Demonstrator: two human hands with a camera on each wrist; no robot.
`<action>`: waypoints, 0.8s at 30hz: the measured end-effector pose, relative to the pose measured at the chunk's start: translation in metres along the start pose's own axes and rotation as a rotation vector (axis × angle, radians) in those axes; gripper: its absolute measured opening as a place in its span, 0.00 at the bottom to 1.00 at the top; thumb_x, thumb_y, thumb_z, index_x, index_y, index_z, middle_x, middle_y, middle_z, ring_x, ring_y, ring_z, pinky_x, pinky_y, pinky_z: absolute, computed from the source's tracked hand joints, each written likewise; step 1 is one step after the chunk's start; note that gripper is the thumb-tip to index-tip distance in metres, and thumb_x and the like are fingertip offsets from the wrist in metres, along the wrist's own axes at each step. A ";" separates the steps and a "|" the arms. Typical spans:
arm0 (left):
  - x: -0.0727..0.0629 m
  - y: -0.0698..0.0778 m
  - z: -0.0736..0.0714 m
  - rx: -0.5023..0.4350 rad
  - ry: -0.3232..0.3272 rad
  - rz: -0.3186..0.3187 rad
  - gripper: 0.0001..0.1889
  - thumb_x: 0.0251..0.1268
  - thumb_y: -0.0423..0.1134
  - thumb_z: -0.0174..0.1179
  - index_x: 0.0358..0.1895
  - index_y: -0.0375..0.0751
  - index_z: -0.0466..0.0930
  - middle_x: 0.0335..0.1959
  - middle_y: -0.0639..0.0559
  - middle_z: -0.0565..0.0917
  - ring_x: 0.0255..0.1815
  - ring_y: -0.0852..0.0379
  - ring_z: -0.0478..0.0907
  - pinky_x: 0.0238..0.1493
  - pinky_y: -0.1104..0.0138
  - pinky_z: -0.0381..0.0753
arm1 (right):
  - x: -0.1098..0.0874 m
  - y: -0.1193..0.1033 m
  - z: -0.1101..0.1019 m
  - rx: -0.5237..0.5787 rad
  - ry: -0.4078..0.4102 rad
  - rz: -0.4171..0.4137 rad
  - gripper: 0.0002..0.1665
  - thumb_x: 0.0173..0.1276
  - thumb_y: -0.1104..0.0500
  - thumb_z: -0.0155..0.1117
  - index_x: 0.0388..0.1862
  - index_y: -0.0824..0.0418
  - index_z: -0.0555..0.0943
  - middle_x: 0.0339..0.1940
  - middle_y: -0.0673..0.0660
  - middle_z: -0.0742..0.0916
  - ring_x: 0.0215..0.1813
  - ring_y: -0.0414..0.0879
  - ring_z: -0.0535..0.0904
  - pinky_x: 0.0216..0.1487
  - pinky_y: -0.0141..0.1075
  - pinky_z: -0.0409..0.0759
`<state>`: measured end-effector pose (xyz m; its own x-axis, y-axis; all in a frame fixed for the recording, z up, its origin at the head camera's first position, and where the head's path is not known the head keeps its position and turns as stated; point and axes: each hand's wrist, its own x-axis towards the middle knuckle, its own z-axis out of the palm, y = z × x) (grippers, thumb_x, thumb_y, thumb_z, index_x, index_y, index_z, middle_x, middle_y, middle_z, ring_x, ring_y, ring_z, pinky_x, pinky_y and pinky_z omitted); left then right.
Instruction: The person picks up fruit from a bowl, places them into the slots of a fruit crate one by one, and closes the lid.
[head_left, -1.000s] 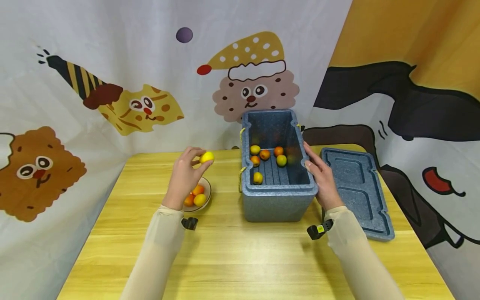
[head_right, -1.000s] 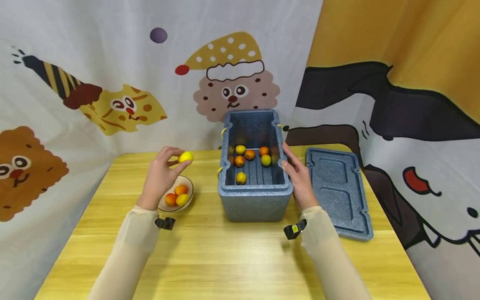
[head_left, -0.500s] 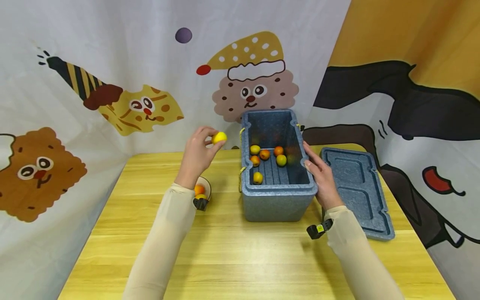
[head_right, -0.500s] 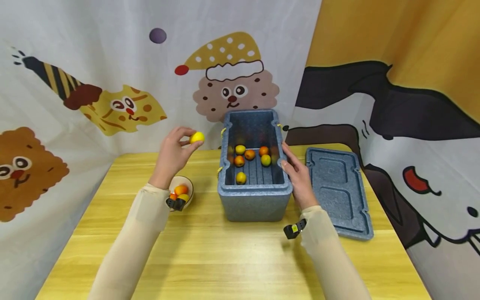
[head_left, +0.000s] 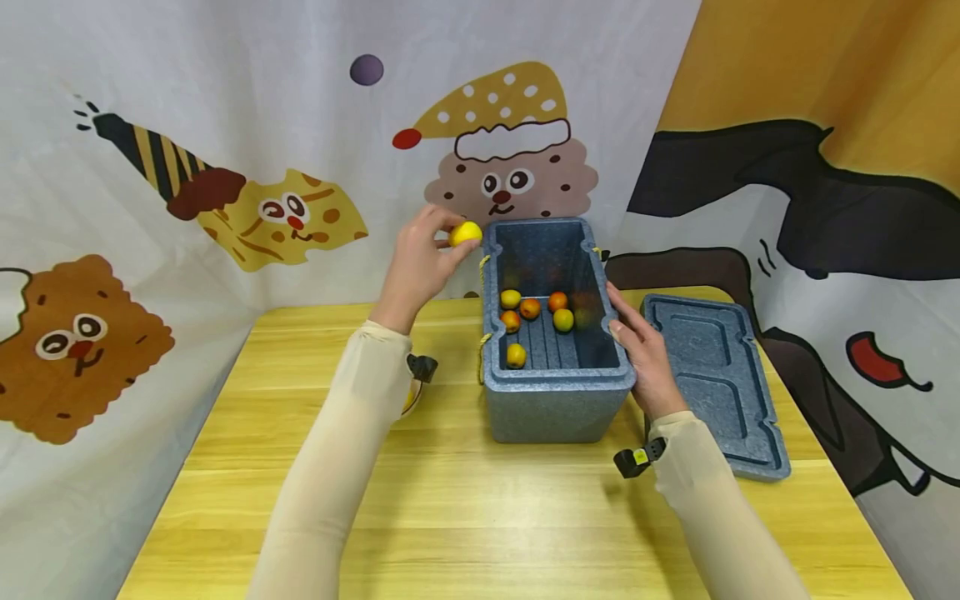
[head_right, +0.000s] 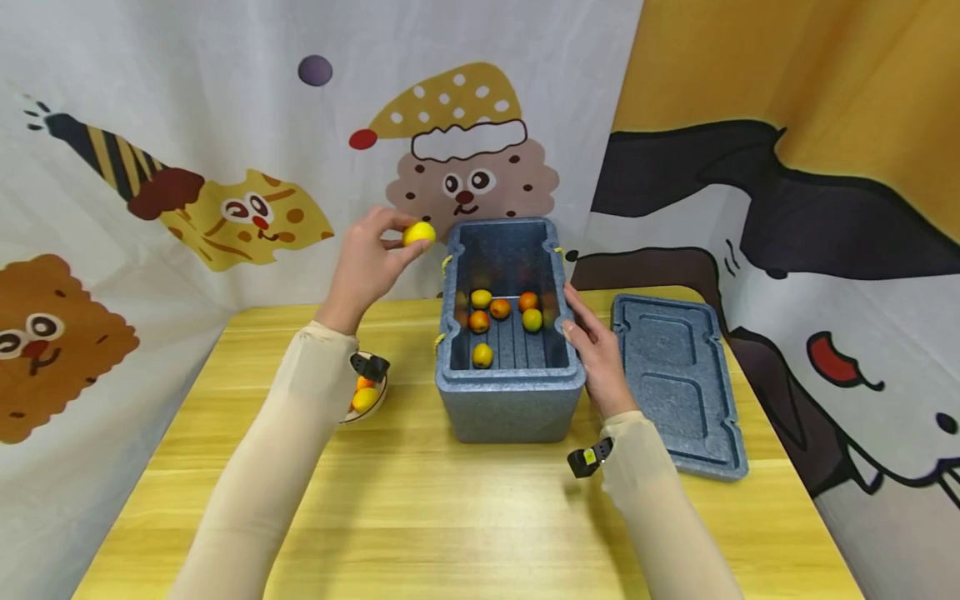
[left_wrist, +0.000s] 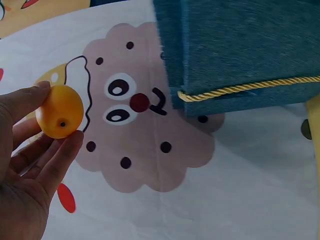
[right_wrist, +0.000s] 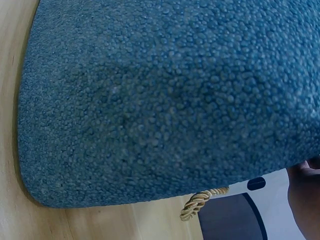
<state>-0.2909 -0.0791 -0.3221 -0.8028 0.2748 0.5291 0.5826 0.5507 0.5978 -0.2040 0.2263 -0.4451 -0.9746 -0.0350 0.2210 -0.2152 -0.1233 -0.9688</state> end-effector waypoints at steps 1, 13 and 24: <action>0.003 0.001 0.000 -0.007 0.005 0.005 0.15 0.61 0.36 0.69 0.47 0.33 0.81 0.43 0.45 0.77 0.47 0.52 0.78 0.48 0.65 0.82 | 0.000 0.000 0.000 -0.002 0.003 0.001 0.30 0.79 0.53 0.53 0.77 0.52 0.63 0.78 0.47 0.63 0.77 0.44 0.53 0.66 0.28 0.65; 0.035 0.022 0.010 0.071 -0.108 -0.055 0.16 0.64 0.41 0.67 0.49 0.36 0.79 0.46 0.47 0.76 0.45 0.54 0.76 0.47 0.71 0.78 | 0.001 0.001 -0.002 -0.015 0.014 -0.004 0.29 0.79 0.53 0.53 0.77 0.51 0.64 0.77 0.47 0.63 0.77 0.44 0.54 0.65 0.27 0.66; 0.059 0.035 0.032 0.119 -0.248 -0.124 0.17 0.67 0.44 0.65 0.51 0.38 0.78 0.48 0.49 0.74 0.46 0.54 0.71 0.46 0.71 0.75 | 0.001 0.002 -0.002 0.000 0.004 -0.007 0.30 0.79 0.53 0.53 0.77 0.51 0.64 0.77 0.48 0.63 0.77 0.45 0.54 0.65 0.28 0.66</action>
<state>-0.3213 -0.0180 -0.2893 -0.8819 0.3758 0.2846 0.4709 0.6767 0.5659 -0.2054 0.2278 -0.4472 -0.9734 -0.0305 0.2269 -0.2216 -0.1231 -0.9673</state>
